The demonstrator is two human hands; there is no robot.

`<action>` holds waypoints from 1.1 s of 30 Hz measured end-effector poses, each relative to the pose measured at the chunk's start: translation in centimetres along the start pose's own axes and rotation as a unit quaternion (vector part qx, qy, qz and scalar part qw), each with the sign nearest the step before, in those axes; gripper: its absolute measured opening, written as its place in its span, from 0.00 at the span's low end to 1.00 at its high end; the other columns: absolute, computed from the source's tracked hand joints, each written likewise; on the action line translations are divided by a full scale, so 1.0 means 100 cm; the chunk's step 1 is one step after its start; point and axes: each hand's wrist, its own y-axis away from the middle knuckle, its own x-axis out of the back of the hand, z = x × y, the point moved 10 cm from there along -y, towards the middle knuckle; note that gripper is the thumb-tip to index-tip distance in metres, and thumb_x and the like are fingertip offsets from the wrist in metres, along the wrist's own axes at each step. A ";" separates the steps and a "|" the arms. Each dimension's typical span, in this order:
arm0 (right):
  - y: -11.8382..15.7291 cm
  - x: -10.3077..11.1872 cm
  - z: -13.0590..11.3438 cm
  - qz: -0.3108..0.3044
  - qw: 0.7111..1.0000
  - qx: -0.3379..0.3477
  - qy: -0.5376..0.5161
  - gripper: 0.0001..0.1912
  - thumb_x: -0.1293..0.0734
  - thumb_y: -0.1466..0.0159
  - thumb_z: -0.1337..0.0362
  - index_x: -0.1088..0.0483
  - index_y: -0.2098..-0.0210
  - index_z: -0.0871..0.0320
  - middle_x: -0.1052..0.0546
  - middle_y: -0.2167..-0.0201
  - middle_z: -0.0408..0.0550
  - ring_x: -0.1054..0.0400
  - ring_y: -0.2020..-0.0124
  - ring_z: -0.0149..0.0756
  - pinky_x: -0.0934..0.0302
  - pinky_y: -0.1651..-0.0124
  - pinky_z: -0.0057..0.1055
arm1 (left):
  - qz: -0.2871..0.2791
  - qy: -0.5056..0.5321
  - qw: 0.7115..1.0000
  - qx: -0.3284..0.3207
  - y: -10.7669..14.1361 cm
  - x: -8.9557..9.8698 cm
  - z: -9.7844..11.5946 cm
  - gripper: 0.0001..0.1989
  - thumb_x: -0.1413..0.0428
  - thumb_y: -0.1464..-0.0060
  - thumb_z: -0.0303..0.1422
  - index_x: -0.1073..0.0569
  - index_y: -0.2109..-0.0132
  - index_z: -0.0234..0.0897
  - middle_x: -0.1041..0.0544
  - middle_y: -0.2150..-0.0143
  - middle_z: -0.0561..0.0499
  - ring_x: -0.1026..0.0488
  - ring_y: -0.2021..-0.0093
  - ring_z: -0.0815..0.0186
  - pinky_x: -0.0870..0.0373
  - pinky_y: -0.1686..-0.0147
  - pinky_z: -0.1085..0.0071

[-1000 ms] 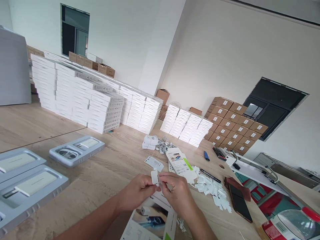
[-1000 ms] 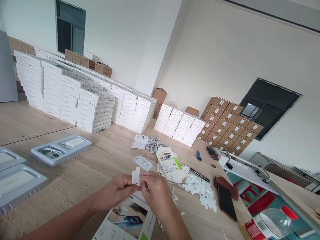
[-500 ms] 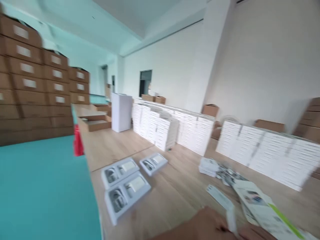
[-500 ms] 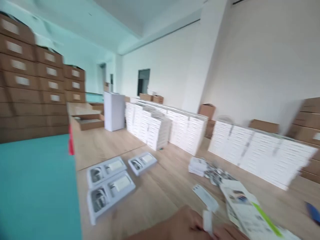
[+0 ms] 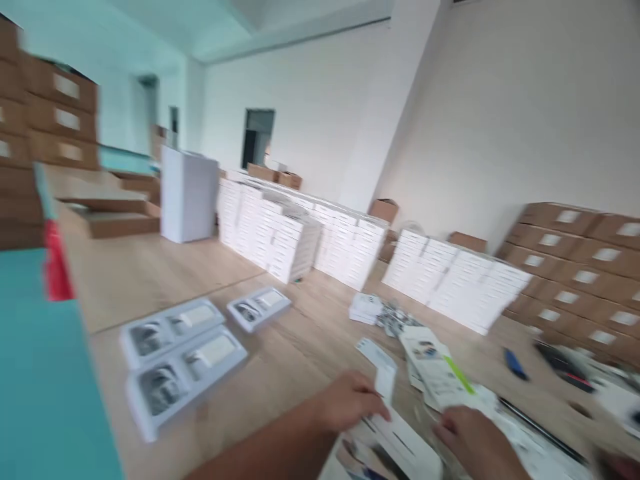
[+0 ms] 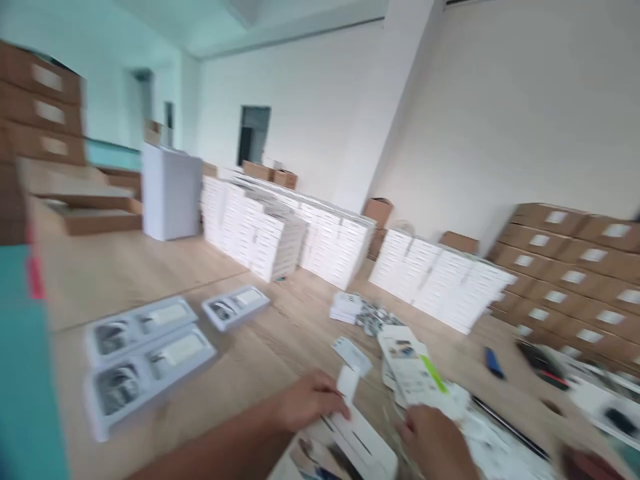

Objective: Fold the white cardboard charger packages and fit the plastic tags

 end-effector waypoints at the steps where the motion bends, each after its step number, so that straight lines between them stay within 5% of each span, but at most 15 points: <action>1: 0.001 0.006 -0.009 -0.003 1.000 -0.001 0.016 0.11 0.35 0.51 0.60 0.33 0.88 0.50 0.25 0.81 0.54 0.30 0.75 0.48 0.44 0.72 0.40 | -0.010 0.009 1.000 -0.013 -0.002 -0.001 0.005 0.08 0.37 0.63 0.36 0.21 0.79 0.34 0.32 0.84 0.57 0.39 0.79 0.71 0.44 0.78 0.74; 4: -0.003 0.020 -0.041 0.024 0.999 0.035 -0.032 0.13 0.41 0.43 0.67 0.25 0.70 0.52 0.22 0.67 0.51 0.28 0.64 0.44 0.39 0.62 0.37 | -0.049 0.038 0.998 -0.032 -0.012 -0.004 0.010 0.10 0.40 0.56 0.37 0.21 0.74 0.33 0.30 0.81 0.56 0.39 0.79 0.71 0.45 0.77 0.75; 7: -0.003 0.027 -0.065 0.050 0.983 0.062 -0.167 0.14 0.41 0.36 0.61 0.24 0.62 0.55 0.23 0.64 0.50 0.29 0.61 0.41 0.38 0.59 0.34 | -0.070 0.041 0.996 -0.037 -0.014 -0.007 0.011 0.12 0.42 0.53 0.38 0.20 0.70 0.33 0.29 0.79 0.55 0.38 0.77 0.70 0.44 0.75 0.75; 10: 0.004 0.028 -0.088 0.055 0.966 0.085 -0.239 0.14 0.38 0.35 0.55 0.23 0.62 0.54 0.23 0.62 0.50 0.30 0.56 0.42 0.38 0.53 0.35 | -0.071 0.017 0.994 -0.082 -0.011 -0.007 0.018 0.12 0.43 0.51 0.37 0.21 0.69 0.32 0.29 0.76 0.54 0.37 0.74 0.69 0.43 0.72 0.74; 14: 0.012 0.026 -0.111 0.071 0.948 0.094 -0.295 0.07 0.33 0.39 0.61 0.22 0.65 0.54 0.23 0.62 0.47 0.31 0.55 0.41 0.40 0.50 0.34 | -0.083 -0.035 0.987 -0.134 -0.007 -0.012 0.027 0.12 0.45 0.47 0.37 0.23 0.71 0.33 0.35 0.77 0.57 0.42 0.73 0.70 0.45 0.70 0.74; 19: 0.013 0.021 -0.107 0.072 0.920 0.045 -0.383 0.08 0.33 0.39 0.60 0.26 0.70 0.58 0.24 0.72 0.45 0.31 0.67 0.37 0.39 0.60 0.31 | -0.116 -0.024 0.983 -0.143 -0.002 -0.021 0.033 0.14 0.47 0.45 0.39 0.25 0.71 0.33 0.34 0.76 0.57 0.41 0.73 0.70 0.44 0.71 0.75; 22: 0.012 0.031 -0.093 0.088 0.903 0.034 -0.418 0.10 0.33 0.38 0.57 0.27 0.68 0.58 0.24 0.73 0.44 0.34 0.71 0.35 0.40 0.66 0.29 | -0.069 -0.020 0.993 -0.098 -0.008 -0.009 0.025 0.12 0.43 0.49 0.38 0.22 0.66 0.33 0.28 0.73 0.55 0.36 0.73 0.69 0.40 0.71 0.74; 28: 0.013 0.054 -0.095 0.114 0.947 0.123 -0.274 0.07 0.36 0.36 0.62 0.26 0.66 0.56 0.24 0.70 0.46 0.32 0.68 0.36 0.39 0.64 0.30 | 0.029 0.077 0.996 -0.041 -0.018 0.025 0.012 0.31 0.40 0.61 0.27 0.29 0.45 0.35 0.23 0.63 0.52 0.25 0.66 0.64 0.32 0.66 0.72; 33: 0.020 0.045 -0.120 0.112 0.966 0.207 -0.106 0.12 0.41 0.34 0.69 0.26 0.64 0.55 0.25 0.69 0.47 0.32 0.66 0.37 0.41 0.65 0.30 | -0.049 0.172 0.984 0.018 -0.016 0.010 0.005 0.17 0.41 0.61 0.27 0.22 0.59 0.31 0.21 0.71 0.51 0.27 0.74 0.66 0.34 0.73 0.72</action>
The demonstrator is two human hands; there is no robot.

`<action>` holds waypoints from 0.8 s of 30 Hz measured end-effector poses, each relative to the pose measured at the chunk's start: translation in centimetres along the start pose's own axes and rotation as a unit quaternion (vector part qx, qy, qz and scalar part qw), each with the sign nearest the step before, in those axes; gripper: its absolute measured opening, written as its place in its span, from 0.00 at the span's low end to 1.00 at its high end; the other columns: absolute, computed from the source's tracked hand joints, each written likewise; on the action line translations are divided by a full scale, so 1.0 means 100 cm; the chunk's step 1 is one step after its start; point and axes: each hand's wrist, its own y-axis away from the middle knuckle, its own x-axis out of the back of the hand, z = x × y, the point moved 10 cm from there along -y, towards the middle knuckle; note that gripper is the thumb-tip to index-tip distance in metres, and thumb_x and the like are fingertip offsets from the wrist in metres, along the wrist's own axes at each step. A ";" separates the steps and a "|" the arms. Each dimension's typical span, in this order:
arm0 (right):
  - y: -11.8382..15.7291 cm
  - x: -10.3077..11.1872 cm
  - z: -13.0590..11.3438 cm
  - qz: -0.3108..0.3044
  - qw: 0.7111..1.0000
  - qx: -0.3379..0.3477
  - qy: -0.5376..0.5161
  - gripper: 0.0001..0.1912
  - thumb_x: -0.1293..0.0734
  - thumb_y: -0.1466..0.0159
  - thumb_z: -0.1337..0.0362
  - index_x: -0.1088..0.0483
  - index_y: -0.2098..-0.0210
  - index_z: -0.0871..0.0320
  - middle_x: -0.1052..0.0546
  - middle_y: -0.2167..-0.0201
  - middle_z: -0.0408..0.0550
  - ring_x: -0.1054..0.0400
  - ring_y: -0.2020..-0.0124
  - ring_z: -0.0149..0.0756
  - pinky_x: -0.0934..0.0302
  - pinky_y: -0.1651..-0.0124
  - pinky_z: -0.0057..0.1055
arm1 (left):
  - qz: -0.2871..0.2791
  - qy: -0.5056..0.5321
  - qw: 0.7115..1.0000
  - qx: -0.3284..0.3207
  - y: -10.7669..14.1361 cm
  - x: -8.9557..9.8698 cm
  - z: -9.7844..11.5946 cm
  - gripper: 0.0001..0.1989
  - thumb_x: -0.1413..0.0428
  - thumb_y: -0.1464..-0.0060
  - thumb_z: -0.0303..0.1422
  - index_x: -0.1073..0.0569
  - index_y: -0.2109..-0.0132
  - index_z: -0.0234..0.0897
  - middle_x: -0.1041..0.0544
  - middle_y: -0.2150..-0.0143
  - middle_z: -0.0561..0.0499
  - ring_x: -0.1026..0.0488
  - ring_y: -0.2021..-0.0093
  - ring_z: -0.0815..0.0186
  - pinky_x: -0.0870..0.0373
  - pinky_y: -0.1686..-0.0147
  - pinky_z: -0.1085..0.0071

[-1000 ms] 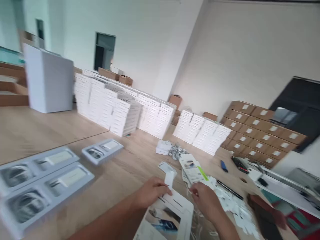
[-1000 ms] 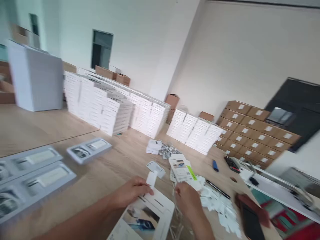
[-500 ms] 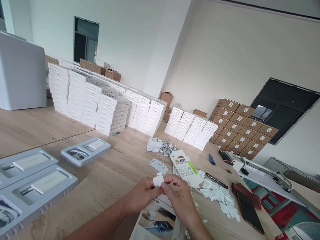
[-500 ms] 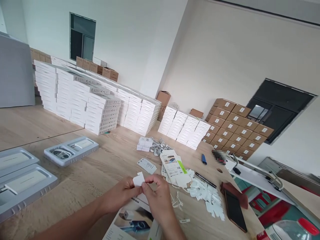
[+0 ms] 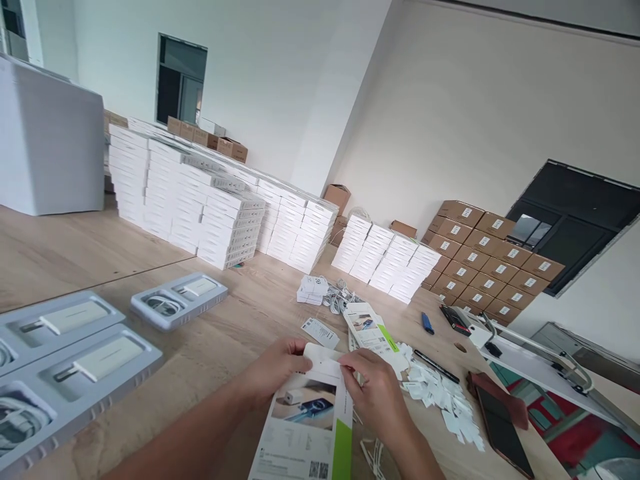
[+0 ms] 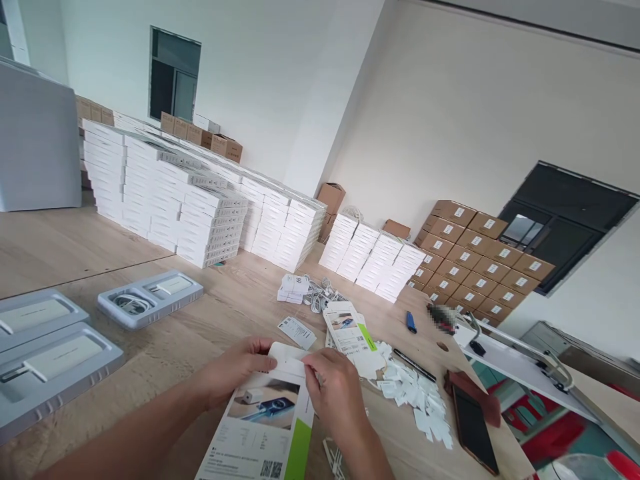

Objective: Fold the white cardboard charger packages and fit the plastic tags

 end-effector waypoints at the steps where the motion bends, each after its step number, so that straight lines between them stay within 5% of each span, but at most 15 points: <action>1: 0.001 0.000 -0.003 0.010 0.999 0.016 0.029 0.12 0.41 0.34 0.70 0.26 0.64 0.55 0.25 0.69 0.47 0.32 0.66 0.37 0.41 0.65 0.30 | -0.007 0.011 1.000 0.001 0.000 -0.002 0.000 0.14 0.41 0.61 0.27 0.22 0.62 0.31 0.21 0.73 0.52 0.28 0.75 0.67 0.34 0.74 0.73; 9: 0.007 -0.004 -0.022 0.024 0.984 0.116 0.136 0.12 0.40 0.38 0.76 0.28 0.67 0.56 0.26 0.70 0.46 0.35 0.67 0.36 0.44 0.64 0.32 | 0.005 0.059 0.998 -0.029 -0.002 0.002 0.002 0.11 0.39 0.61 0.26 0.22 0.65 0.32 0.22 0.74 0.53 0.29 0.77 0.69 0.35 0.75 0.74; 18: 0.007 -0.009 -0.034 0.048 0.969 0.146 0.194 0.14 0.42 0.38 0.78 0.30 0.71 0.57 0.29 0.73 0.46 0.38 0.71 0.35 0.46 0.67 0.33 | -0.014 0.019 0.997 -0.068 0.005 -0.006 0.017 0.10 0.42 0.58 0.26 0.22 0.65 0.34 0.23 0.74 0.55 0.31 0.76 0.70 0.37 0.75 0.76; 24: 0.003 0.000 -0.028 0.065 0.986 0.114 0.102 0.12 0.39 0.37 0.75 0.26 0.65 0.55 0.26 0.67 0.48 0.35 0.64 0.37 0.41 0.62 0.33 | -0.002 -0.036 0.994 -0.101 0.006 -0.006 0.025 0.14 0.34 0.60 0.34 0.23 0.64 0.33 0.23 0.69 0.53 0.29 0.72 0.69 0.35 0.71 0.75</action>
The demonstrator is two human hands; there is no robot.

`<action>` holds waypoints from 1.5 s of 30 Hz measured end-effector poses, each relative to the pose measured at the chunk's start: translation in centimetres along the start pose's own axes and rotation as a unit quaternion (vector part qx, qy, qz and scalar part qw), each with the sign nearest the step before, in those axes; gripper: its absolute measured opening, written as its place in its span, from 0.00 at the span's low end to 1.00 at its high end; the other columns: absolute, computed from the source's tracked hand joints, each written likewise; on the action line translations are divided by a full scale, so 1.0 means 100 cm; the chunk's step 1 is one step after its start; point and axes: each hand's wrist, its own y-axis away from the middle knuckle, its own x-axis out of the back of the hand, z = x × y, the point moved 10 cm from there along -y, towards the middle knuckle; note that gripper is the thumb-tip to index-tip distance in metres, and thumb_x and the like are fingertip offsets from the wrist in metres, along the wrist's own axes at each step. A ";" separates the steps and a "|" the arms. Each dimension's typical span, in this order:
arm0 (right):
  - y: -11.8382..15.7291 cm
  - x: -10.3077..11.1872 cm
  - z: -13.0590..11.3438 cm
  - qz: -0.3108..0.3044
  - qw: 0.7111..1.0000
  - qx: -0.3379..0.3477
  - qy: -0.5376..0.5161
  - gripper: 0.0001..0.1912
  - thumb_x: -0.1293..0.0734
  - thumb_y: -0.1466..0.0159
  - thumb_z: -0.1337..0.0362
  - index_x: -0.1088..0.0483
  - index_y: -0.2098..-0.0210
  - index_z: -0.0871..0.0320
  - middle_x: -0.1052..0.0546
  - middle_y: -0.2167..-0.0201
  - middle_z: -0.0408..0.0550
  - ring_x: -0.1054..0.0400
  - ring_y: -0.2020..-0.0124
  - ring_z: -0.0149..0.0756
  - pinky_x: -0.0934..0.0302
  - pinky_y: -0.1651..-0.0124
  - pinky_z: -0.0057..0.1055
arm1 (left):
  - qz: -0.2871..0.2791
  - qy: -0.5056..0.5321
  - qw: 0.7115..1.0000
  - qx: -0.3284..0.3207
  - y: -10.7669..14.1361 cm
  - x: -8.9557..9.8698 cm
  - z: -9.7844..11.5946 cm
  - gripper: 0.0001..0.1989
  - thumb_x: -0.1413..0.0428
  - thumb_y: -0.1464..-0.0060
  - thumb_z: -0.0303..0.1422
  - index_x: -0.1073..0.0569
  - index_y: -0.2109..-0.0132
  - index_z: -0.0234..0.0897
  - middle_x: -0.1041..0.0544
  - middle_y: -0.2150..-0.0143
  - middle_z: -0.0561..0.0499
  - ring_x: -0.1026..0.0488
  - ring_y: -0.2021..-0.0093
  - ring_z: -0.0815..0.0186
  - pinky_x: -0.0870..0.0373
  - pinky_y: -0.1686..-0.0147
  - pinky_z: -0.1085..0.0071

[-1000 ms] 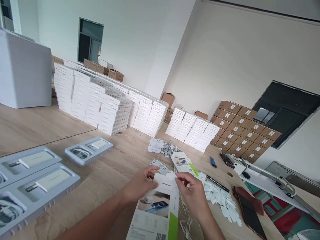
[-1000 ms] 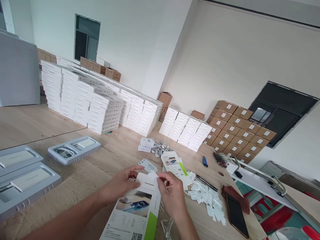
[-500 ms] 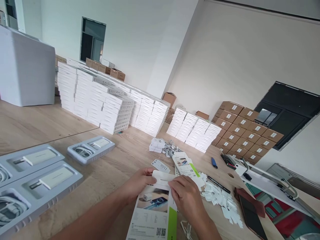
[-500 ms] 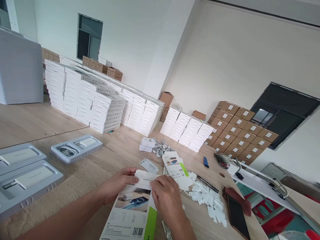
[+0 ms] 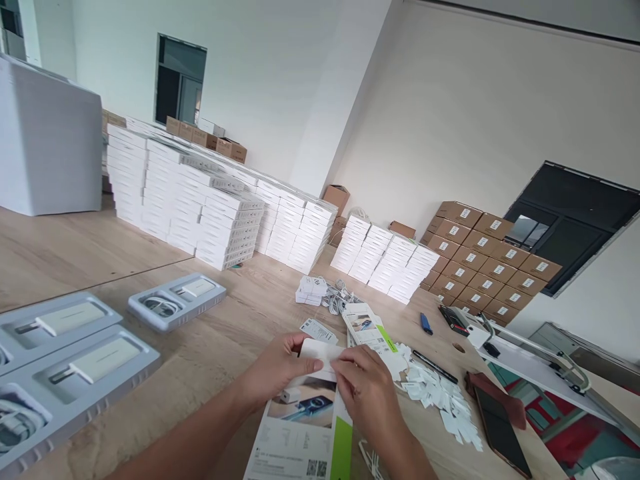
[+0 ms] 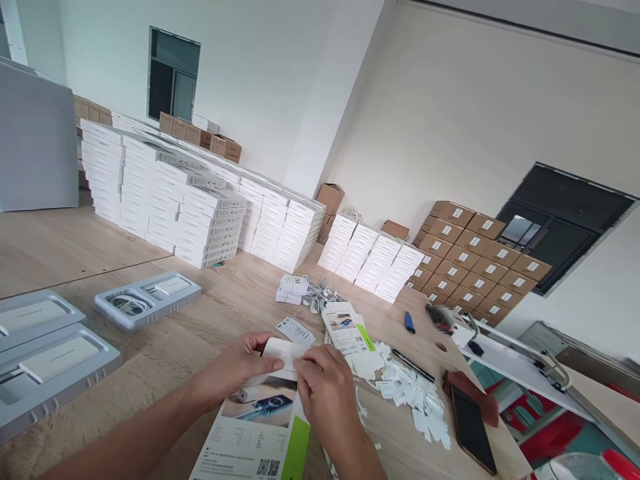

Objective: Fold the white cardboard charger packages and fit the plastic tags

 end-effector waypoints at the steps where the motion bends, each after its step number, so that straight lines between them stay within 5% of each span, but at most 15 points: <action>1: -0.001 0.002 0.003 0.000 1.000 -0.010 -0.022 0.12 0.39 0.36 0.74 0.26 0.64 0.54 0.26 0.65 0.48 0.34 0.63 0.38 0.39 0.61 0.34 | 0.001 -0.012 1.000 -0.008 0.000 0.000 0.001 0.15 0.34 0.60 0.35 0.23 0.64 0.33 0.23 0.69 0.53 0.29 0.72 0.69 0.34 0.70 0.75; 5: 0.000 0.011 0.018 0.002 0.995 -0.041 -0.088 0.09 0.34 0.38 0.70 0.25 0.60 0.52 0.27 0.58 0.51 0.33 0.55 0.42 0.35 0.56 0.38 | -0.005 -0.056 0.998 -0.017 0.002 -0.002 0.004 0.14 0.35 0.56 0.37 0.23 0.62 0.33 0.23 0.68 0.53 0.29 0.71 0.68 0.33 0.70 0.75; 10: 0.007 0.003 0.046 -0.043 0.970 -0.143 -0.194 0.21 0.28 0.43 0.66 0.28 0.49 0.50 0.29 0.47 0.52 0.34 0.47 0.45 0.36 0.47 0.41 | -0.017 -0.093 0.995 -0.036 0.005 -0.007 0.011 0.13 0.37 0.54 0.37 0.23 0.63 0.33 0.24 0.69 0.53 0.30 0.70 0.68 0.34 0.70 0.75; 18: 0.023 -0.025 0.061 -0.085 0.874 -0.290 -0.381 0.19 0.27 0.43 0.61 0.26 0.52 0.54 0.22 0.60 0.48 0.29 0.63 0.40 0.34 0.61 0.32 | -0.025 -0.134 0.989 -0.057 0.005 -0.007 0.008 0.13 0.38 0.51 0.34 0.24 0.59 0.33 0.25 0.69 0.52 0.30 0.70 0.68 0.33 0.70 0.75; 22: 0.022 -0.023 0.057 -0.076 0.867 -0.301 -0.389 0.16 0.28 0.44 0.63 0.26 0.56 0.55 0.23 0.67 0.45 0.31 0.68 0.36 0.37 0.66 0.29 | -0.024 -0.139 0.988 -0.061 0.005 -0.007 0.008 0.15 0.36 0.54 0.31 0.25 0.58 0.33 0.25 0.68 0.53 0.29 0.69 0.68 0.33 0.70 0.74; 30: 0.020 -0.023 0.058 -0.061 0.863 -0.305 -0.398 0.17 0.27 0.44 0.59 0.25 0.56 0.56 0.23 0.64 0.47 0.31 0.67 0.36 0.36 0.66 0.29 | 0.013 -0.150 0.985 -0.085 0.009 -0.006 0.017 0.11 0.39 0.51 0.32 0.25 0.59 0.36 0.24 0.66 0.52 0.27 0.67 0.65 0.31 0.68 0.74; 38: 0.021 -0.025 0.054 -0.057 0.817 -0.343 -0.459 0.15 0.26 0.46 0.59 0.27 0.62 0.58 0.27 0.73 0.43 0.37 0.74 0.31 0.42 0.72 0.26 | 0.048 -0.160 0.982 -0.091 0.011 -0.005 0.019 0.09 0.40 0.50 0.36 0.29 0.69 0.36 0.27 0.73 0.55 0.29 0.71 0.67 0.33 0.72 0.74; 45: 0.015 -0.013 0.049 -0.044 0.832 -0.356 -0.424 0.10 0.27 0.46 0.61 0.30 0.71 0.59 0.33 0.80 0.38 0.44 0.78 0.27 0.49 0.75 0.24 | 0.023 -0.102 0.991 -0.083 0.011 -0.012 0.021 0.14 0.39 0.49 0.38 0.35 0.73 0.37 0.31 0.76 0.57 0.35 0.74 0.71 0.37 0.73 0.75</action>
